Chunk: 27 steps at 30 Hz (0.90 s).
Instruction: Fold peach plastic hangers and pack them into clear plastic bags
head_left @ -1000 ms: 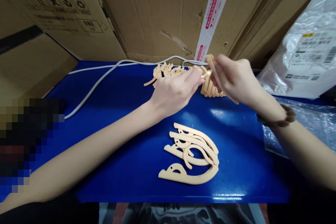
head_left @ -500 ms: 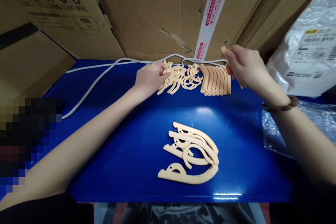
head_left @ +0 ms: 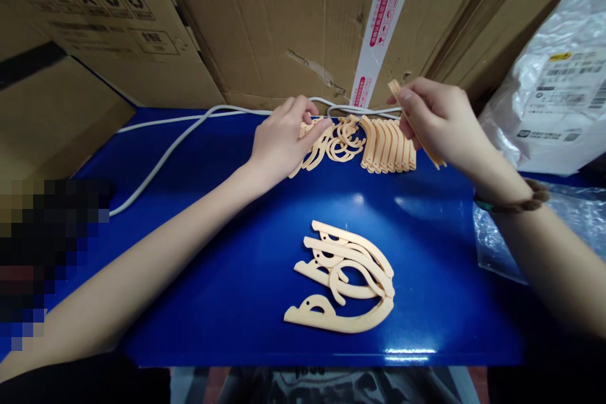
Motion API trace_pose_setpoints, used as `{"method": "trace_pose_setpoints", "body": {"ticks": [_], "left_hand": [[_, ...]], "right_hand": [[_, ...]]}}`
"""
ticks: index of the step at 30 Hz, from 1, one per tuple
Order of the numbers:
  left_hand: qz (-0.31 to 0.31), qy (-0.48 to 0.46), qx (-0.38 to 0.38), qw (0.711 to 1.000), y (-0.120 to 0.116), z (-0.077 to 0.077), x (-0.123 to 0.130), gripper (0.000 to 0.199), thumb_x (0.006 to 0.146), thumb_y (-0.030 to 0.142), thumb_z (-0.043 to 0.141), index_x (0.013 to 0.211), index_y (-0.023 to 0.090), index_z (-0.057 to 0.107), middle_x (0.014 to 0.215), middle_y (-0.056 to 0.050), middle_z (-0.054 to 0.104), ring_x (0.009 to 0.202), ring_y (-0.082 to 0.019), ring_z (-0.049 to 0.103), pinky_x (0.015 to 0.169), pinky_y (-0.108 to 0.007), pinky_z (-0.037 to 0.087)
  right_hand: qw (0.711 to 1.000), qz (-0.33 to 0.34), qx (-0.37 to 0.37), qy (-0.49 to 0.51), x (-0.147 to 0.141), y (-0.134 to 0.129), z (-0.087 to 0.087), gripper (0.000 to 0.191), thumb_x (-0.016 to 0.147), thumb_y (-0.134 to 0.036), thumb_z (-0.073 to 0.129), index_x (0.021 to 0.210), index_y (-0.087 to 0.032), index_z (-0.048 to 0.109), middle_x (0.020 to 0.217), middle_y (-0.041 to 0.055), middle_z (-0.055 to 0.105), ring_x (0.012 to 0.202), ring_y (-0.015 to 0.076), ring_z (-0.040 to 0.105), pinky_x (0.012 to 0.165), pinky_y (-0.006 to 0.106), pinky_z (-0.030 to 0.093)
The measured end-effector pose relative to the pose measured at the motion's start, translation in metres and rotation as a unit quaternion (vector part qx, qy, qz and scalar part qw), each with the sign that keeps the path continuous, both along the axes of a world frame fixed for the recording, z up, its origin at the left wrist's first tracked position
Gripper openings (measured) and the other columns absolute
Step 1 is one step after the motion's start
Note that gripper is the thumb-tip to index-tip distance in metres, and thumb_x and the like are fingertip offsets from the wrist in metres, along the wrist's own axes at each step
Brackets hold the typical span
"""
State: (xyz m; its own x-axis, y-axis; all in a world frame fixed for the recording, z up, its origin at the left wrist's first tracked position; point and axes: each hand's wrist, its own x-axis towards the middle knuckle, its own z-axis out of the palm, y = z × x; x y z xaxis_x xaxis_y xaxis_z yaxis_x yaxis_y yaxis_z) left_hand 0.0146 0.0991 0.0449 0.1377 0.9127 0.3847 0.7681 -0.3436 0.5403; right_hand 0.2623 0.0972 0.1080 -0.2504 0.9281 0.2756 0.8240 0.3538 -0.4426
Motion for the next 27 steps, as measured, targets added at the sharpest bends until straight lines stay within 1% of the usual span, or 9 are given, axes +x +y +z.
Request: {"method": "trace_pose_setpoints", "body": {"ticks": [2, 4, 7, 9, 14, 18, 20, 24, 27], "left_hand": [[-0.070, -0.080, -0.034, 0.994, -0.006, 0.007, 0.008, 0.030, 0.106, 0.046, 0.050, 0.102, 0.020, 0.065, 0.102, -0.004, 0.072, 0.089, -0.017, 0.063, 0.077, -0.027, 0.042], [-0.143, -0.140, -0.069, 0.977, -0.012, 0.013, 0.014, 0.037, 0.107, 0.044, 0.046, 0.089, 0.018, 0.065, 0.087, -0.002, 0.069, 0.079, -0.014, 0.060, 0.074, -0.025, 0.042], [-0.222, -0.211, -0.143, 0.941, -0.019, 0.019, 0.020, 0.044, 0.109, 0.036, 0.041, 0.077, 0.016, 0.063, 0.075, -0.001, 0.064, 0.071, -0.011, 0.058, 0.071, -0.022, 0.044], [-0.240, -0.251, -0.199, 0.916, -0.023, 0.022, 0.021, 0.044, 0.110, 0.033, 0.041, 0.076, 0.016, 0.064, 0.072, -0.001, 0.063, 0.067, -0.010, 0.058, 0.066, -0.020, 0.044], [-0.235, -0.287, -0.234, 0.899, -0.025, 0.028, 0.023, 0.041, 0.107, 0.027, 0.049, 0.070, 0.015, 0.061, 0.066, 0.001, 0.057, 0.059, -0.007, 0.051, 0.055, -0.017, 0.037], [-0.183, -0.296, -0.263, 0.900, -0.025, 0.033, 0.024, 0.043, 0.106, 0.023, 0.049, 0.063, 0.015, 0.056, 0.059, 0.003, 0.051, 0.054, -0.006, 0.043, 0.051, -0.018, 0.031], [-0.158, -0.302, -0.265, 0.902, -0.024, 0.035, 0.024, 0.044, 0.105, 0.023, 0.048, 0.062, 0.015, 0.054, 0.058, 0.003, 0.049, 0.052, -0.006, 0.041, 0.050, -0.019, 0.029], [-0.126, -0.318, -0.256, 0.904, -0.023, 0.036, 0.025, 0.045, 0.106, 0.021, 0.046, 0.062, 0.016, 0.052, 0.057, 0.004, 0.046, 0.050, -0.006, 0.039, 0.050, -0.019, 0.029], [-0.122, -0.316, -0.255, 0.906, -0.021, 0.034, 0.025, 0.045, 0.107, 0.024, 0.045, 0.063, 0.017, 0.051, 0.058, 0.004, 0.046, 0.051, -0.006, 0.038, 0.050, -0.019, 0.028]], "right_hand": [[0.996, 0.080, 0.000, -0.030, -0.009, -0.010, -0.002, 0.036, 0.106, -0.046, 0.044, 0.091, -0.019, 0.063, 0.064, 0.0017, 0.064, 0.052, 0.0123, 0.052, 0.059, 0.030, 0.039], [0.985, 0.130, 0.039, -0.111, -0.017, -0.019, -0.005, 0.035, 0.106, -0.044, 0.042, 0.093, -0.019, 0.064, 0.064, 0.0023, 0.062, 0.056, 0.0143, 0.052, 0.058, 0.030, 0.035], [0.962, 0.125, 0.102, -0.221, -0.025, -0.027, -0.008, 0.039, 0.106, -0.041, 0.035, 0.097, -0.018, 0.066, 0.068, 0.0048, 0.062, 0.058, 0.0164, 0.051, 0.058, 0.032, 0.029], [0.960, 0.125, 0.103, -0.227, -0.027, -0.029, -0.009, 0.041, 0.107, -0.042, 0.034, 0.096, -0.019, 0.066, 0.068, 0.0052, 0.063, 0.059, 0.0169, 0.051, 0.059, 0.032, 0.030], [0.966, 0.143, 0.088, -0.199, -0.024, -0.025, -0.011, 0.038, 0.106, -0.045, 0.041, 0.098, -0.018, 0.066, 0.070, 0.0044, 0.065, 0.061, 0.0171, 0.055, 0.060, 0.030, 0.032], [0.964, 0.165, 0.082, -0.190, -0.024, -0.025, -0.010, 0.037, 0.105, -0.044, 0.043, 0.109, -0.016, 0.066, 0.075, 0.0055, 0.068, 0.066, 0.0181, 0.058, 0.062, 0.030, 0.034], [0.964, 0.166, 0.076, -0.196, -0.024, -0.026, -0.008, 0.035, 0.105, -0.042, 0.043, 0.107, -0.016, 0.067, 0.076, 0.0058, 0.068, 0.065, 0.0182, 0.057, 0.062, 0.030, 0.034], [0.960, 0.157, 0.068, -0.222, -0.023, -0.025, -0.005, 0.032, 0.104, -0.039, 0.043, 0.098, -0.019, 0.067, 0.078, 0.0062, 0.067, 0.066, 0.0183, 0.057, 0.061, 0.031, 0.035], [0.962, 0.121, 0.066, -0.236, -0.017, -0.020, -0.002, 0.034, 0.104, -0.041, 0.044, 0.098, -0.020, 0.070, 0.079, 0.0072, 0.068, 0.067, 0.0197, 0.058, 0.060, 0.032, 0.033]]}}
